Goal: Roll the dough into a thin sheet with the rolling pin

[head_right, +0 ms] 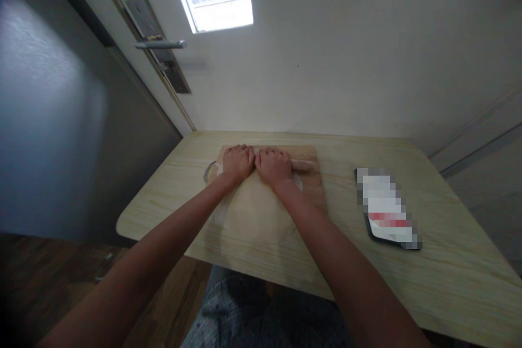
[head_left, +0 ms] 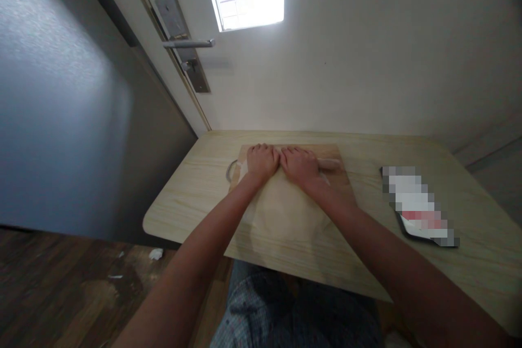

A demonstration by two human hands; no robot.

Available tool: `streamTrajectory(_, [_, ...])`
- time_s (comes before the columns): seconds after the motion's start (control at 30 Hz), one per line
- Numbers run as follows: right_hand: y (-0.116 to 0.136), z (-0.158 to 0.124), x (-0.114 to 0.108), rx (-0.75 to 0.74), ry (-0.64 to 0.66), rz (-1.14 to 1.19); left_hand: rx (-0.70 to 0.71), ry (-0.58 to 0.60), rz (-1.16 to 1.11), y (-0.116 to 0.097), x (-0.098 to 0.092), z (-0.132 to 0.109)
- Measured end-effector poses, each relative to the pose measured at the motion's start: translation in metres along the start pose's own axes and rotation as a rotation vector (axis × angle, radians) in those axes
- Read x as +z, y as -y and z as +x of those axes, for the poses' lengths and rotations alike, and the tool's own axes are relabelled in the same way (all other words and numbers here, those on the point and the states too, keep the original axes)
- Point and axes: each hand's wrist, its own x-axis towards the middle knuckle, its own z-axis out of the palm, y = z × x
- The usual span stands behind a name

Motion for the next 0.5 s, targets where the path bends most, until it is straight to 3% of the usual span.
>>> streamTrajectory(0.33, [-0.006,0.018,0.005,0.008,0.026,-0.002,0.006,0.048,-0.026,0.000,0.005,0.017])
streamTrajectory(0.5, [-0.005,0.031,0.002,0.095,0.134,-0.027,-0.044,0.104,-0.024,-0.001,0.005,0.026])
